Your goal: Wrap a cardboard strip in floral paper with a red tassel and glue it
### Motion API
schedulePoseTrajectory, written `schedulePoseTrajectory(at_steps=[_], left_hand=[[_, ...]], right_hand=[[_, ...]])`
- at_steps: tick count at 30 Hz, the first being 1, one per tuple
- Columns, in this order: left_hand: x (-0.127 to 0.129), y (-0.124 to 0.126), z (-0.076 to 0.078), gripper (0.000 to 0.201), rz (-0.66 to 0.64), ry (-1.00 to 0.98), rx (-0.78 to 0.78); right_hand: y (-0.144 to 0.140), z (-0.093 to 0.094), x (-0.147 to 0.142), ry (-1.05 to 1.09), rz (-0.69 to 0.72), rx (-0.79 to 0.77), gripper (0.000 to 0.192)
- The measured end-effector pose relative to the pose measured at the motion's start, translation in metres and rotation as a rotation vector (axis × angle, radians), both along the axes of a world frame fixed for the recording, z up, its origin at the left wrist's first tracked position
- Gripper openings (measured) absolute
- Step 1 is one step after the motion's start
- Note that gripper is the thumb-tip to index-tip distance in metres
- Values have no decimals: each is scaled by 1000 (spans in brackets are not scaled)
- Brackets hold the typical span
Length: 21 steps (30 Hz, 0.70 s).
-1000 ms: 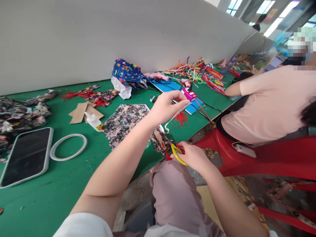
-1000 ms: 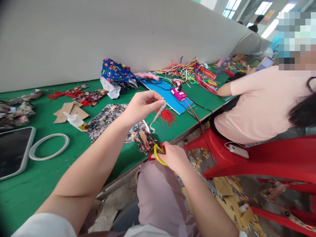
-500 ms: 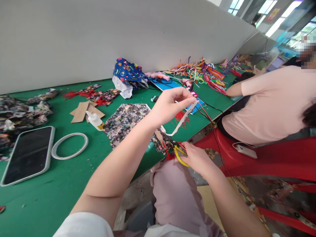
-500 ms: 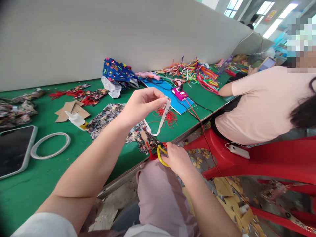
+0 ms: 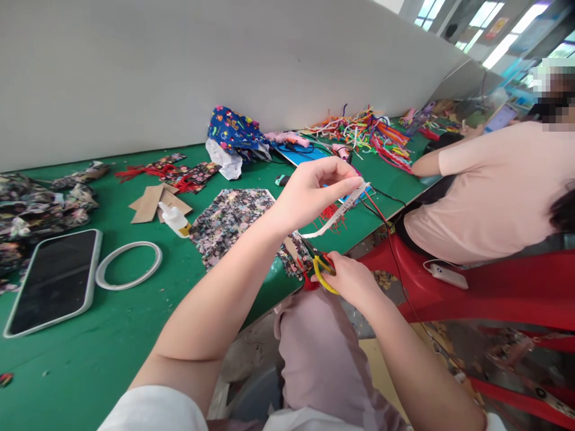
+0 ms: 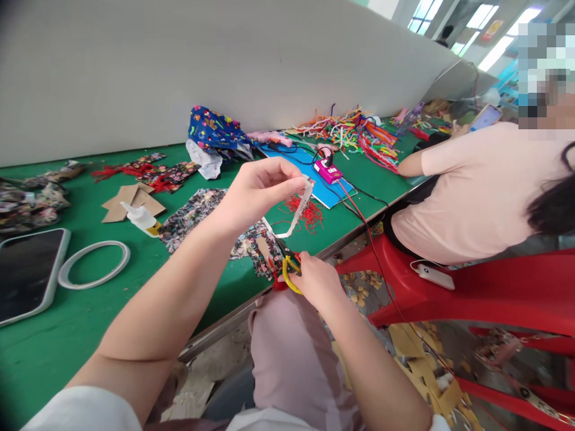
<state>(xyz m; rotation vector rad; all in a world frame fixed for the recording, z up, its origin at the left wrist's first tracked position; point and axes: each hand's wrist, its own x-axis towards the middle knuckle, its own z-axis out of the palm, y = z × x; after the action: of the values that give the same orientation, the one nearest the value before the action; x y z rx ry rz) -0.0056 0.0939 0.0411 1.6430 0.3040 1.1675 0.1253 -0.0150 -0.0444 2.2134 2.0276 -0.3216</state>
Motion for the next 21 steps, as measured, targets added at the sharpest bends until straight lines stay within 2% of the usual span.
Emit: schedulePoseTrajectory(at_steps=[5,12,17,21], left_hand=[[0,-1,2,19,18,11,-21],[-3,-4,5,21,61,17,-24],[-4,-6,5,25,76,29,-3],[-3,-6,7,21,76,9,-6]], right_hand=[[-5,1,5,61,15,-23,48],[-11,3,5,74,-5,-35,59],[-5,1,0,46,-21,-32,57],[3,2,-4,-9,-24,-52,48]])
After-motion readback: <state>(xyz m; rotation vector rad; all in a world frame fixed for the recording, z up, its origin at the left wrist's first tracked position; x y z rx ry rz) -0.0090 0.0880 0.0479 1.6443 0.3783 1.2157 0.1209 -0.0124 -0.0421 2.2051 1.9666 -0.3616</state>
